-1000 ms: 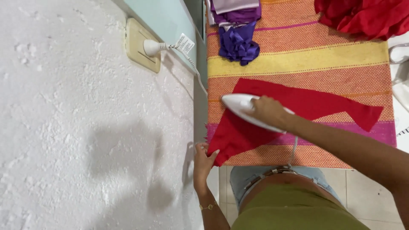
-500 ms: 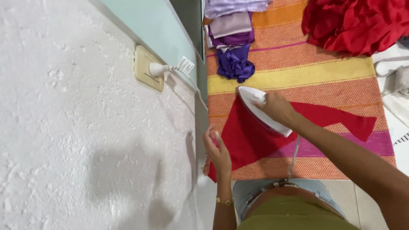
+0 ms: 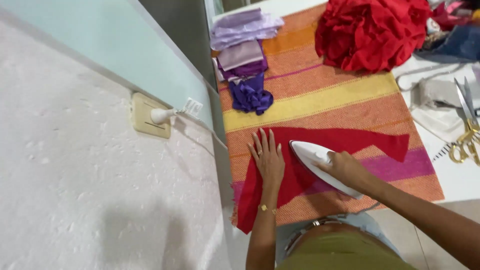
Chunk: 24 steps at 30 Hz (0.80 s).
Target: The person is ironing various pieces of lilac and red fabric on an ironing board and occasionally using scissors to trim them.
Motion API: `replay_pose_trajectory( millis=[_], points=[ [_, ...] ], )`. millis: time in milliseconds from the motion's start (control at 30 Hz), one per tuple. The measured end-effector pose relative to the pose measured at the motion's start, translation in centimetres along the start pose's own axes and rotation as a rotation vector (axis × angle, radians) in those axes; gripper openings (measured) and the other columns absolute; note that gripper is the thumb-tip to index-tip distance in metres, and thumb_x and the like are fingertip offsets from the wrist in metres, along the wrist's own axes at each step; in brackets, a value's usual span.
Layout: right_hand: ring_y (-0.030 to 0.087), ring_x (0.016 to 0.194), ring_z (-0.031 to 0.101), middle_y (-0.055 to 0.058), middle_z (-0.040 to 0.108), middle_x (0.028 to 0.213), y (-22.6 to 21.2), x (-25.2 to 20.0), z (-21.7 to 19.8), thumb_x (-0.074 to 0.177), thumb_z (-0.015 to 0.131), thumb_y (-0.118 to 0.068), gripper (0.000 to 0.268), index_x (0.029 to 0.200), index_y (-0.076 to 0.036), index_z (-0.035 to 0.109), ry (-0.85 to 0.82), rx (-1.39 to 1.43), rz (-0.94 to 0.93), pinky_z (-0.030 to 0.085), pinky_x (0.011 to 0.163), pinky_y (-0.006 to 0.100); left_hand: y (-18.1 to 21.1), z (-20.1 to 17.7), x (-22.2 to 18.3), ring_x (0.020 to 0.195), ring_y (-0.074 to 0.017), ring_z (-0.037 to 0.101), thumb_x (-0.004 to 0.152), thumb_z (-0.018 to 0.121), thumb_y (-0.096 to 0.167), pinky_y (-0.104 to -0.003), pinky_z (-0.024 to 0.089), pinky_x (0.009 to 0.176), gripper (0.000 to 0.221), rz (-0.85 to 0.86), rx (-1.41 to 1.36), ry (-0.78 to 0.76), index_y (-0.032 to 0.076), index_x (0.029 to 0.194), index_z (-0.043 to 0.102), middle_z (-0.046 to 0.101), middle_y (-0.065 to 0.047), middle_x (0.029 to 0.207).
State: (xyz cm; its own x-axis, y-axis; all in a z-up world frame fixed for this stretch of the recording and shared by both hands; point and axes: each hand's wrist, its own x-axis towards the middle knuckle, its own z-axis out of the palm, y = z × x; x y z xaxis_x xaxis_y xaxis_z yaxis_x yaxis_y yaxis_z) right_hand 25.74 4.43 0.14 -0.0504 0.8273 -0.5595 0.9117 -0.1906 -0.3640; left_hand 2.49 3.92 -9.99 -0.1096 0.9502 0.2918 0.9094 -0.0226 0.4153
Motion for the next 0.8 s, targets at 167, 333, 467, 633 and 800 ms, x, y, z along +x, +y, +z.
replay_pose_trajectory(
  millis=[167,333,467,633,800],
  points=[
    [0.053,0.105,0.079,0.036,0.080,0.104,5.5,2.7,-1.7,0.100,0.065,-0.065,0.070,0.119,0.000,0.080,0.112,-0.032,0.064,0.065,0.088,0.061,-0.2,0.3,-0.1,0.169,-0.0408,0.018,0.116,0.045,0.043,-0.064,0.006,0.135,0.060,0.058,0.242,-0.046,0.015,0.169,0.043,0.031,-0.017,0.180],
    [0.049,0.105,0.080,0.032,0.082,0.103,3.1,-1.2,-1.2,0.097,0.071,-0.062,0.065,0.113,0.000,0.081,0.008,-0.007,0.056,0.067,0.089,0.057,-0.1,0.1,0.2,0.170,-0.0387,0.013,0.117,0.043,0.042,-0.064,0.003,0.136,0.061,0.043,0.208,-0.032,0.017,0.172,0.037,0.027,-0.016,0.181],
    [0.051,0.102,0.079,0.033,0.080,0.097,5.5,3.2,-0.8,0.100,0.069,-0.069,0.070,0.108,0.000,0.080,0.168,0.021,0.054,0.065,0.085,0.060,-0.3,0.6,-0.2,0.171,-0.0384,0.010,0.117,0.041,0.044,-0.064,0.002,0.136,0.062,0.044,0.249,-0.065,0.018,0.173,0.035,0.024,-0.014,0.183],
    [0.048,0.098,0.080,0.031,0.081,0.096,4.3,0.9,0.9,0.098,0.070,-0.060,0.063,0.106,0.001,0.080,0.020,-0.011,-0.019,0.065,0.086,0.056,-0.6,0.7,-0.2,0.171,-0.0363,0.009,0.117,0.042,0.046,-0.063,0.001,0.137,0.063,0.030,0.245,-0.058,0.020,0.173,0.033,0.022,-0.013,0.184],
    [0.045,0.082,0.080,0.028,0.077,0.078,3.1,6.0,-2.9,0.102,0.069,-0.061,0.064,0.095,0.002,0.077,0.127,0.011,-0.088,0.064,0.079,0.053,-2.1,-0.1,-0.8,0.170,-0.0367,0.012,0.119,0.040,0.035,-0.059,0.007,0.137,0.059,-0.045,-0.253,0.006,0.014,0.174,0.032,0.023,-0.015,0.183]
  ],
)
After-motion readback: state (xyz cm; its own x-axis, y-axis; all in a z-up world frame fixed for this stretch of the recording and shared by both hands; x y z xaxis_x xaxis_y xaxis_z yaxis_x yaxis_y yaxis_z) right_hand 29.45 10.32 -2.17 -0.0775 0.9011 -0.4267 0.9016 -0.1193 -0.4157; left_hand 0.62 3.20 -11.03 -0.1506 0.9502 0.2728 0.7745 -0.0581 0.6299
